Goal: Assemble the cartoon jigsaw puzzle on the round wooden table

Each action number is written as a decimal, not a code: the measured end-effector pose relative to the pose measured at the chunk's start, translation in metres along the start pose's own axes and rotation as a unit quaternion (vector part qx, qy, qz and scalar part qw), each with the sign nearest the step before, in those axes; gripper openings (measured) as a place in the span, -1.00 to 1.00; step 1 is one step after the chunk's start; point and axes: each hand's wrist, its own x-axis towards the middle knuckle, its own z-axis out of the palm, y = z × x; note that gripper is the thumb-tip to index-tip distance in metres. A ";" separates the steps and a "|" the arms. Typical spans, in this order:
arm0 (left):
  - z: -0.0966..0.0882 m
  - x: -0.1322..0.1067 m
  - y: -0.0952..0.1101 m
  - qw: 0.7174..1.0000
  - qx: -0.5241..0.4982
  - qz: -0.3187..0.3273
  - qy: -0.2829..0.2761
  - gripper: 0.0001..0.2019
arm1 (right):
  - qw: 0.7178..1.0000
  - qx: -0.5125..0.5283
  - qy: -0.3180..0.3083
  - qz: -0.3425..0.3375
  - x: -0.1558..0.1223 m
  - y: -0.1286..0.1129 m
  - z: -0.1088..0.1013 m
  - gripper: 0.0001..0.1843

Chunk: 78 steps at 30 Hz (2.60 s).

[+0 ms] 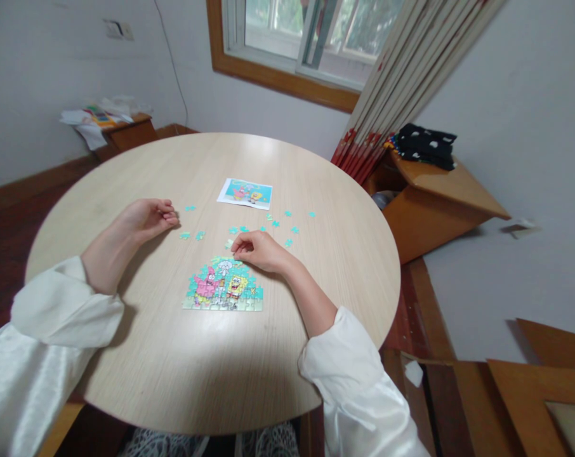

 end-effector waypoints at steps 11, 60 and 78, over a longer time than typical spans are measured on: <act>0.000 0.001 0.001 1.000 -0.025 -0.009 0.003 -0.73 | 0.998 0.060 -0.020 0.031 0.000 -0.001 -0.005 -0.89; -0.001 -0.004 -0.002 0.999 0.036 0.038 0.010 -0.70 | 0.911 -0.163 0.378 -0.013 -0.001 0.035 -0.054 -0.96; -0.003 0.002 0.000 1.000 -0.017 0.005 0.008 -0.78 | 0.845 -0.213 0.489 0.029 -0.016 0.057 -0.095 -0.80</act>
